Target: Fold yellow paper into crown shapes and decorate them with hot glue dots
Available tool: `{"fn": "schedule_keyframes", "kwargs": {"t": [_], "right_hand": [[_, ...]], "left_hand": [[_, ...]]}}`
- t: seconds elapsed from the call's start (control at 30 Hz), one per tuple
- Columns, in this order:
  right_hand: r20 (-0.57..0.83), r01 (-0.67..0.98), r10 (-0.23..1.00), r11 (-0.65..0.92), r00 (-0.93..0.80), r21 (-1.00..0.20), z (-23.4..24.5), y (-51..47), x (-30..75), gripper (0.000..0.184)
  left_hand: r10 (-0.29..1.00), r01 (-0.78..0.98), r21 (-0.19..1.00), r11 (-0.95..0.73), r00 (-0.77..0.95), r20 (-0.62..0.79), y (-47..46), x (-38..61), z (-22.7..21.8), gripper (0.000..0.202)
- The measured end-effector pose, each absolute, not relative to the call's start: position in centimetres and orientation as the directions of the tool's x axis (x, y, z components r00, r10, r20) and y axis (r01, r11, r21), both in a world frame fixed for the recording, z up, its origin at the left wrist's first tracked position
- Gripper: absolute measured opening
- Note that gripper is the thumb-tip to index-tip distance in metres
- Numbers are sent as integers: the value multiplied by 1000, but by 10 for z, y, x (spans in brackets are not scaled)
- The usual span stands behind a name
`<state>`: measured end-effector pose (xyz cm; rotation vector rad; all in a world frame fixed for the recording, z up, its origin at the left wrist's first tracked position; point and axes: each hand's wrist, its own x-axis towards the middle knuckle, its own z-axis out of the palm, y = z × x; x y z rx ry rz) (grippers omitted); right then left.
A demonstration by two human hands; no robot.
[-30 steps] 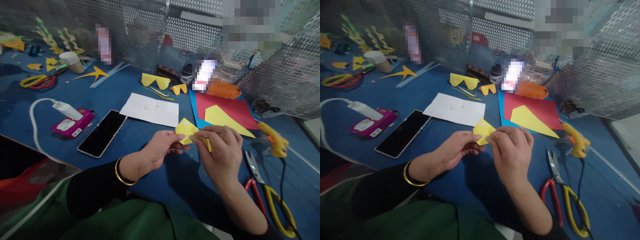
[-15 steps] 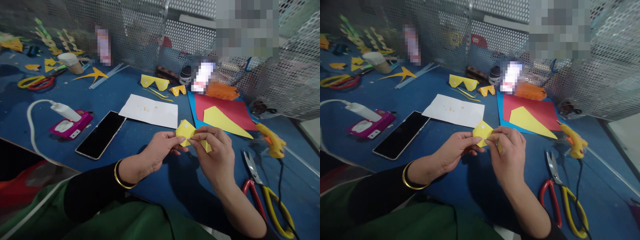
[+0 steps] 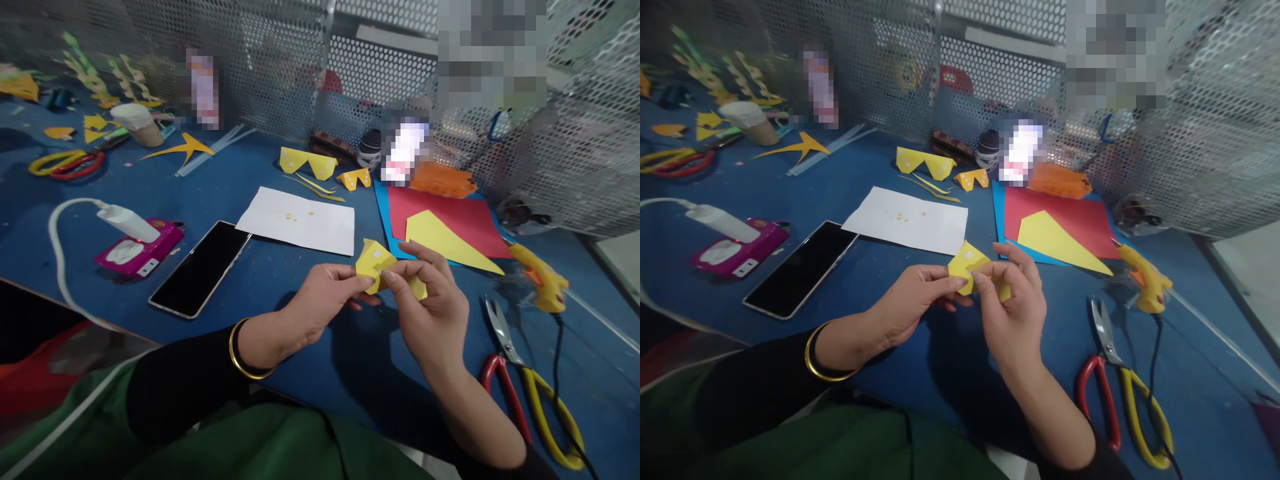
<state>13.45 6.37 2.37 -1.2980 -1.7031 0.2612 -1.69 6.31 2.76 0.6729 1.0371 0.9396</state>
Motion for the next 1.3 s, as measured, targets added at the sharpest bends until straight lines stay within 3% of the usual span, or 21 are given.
{"fn": "schedule_keyframes", "kwargs": {"t": [0.8,0.87,1.03,1.3], "right_hand": [[600,653,799,436,35,-619,19,63,127,3],[595,643,802,433,45,-632,21,62,127,9],[546,664,834,365,79,-653,31,63,139,18],[353,672,936,267,-9,-691,35,71,153,21]], "left_hand": [[909,-297,864,408,225,-352,60,-17,25,14],[906,-301,859,415,224,-359,60,-17,26,13],[890,-306,837,454,210,-406,61,-16,30,11],[887,-357,812,461,222,-405,62,-18,27,8]]}}
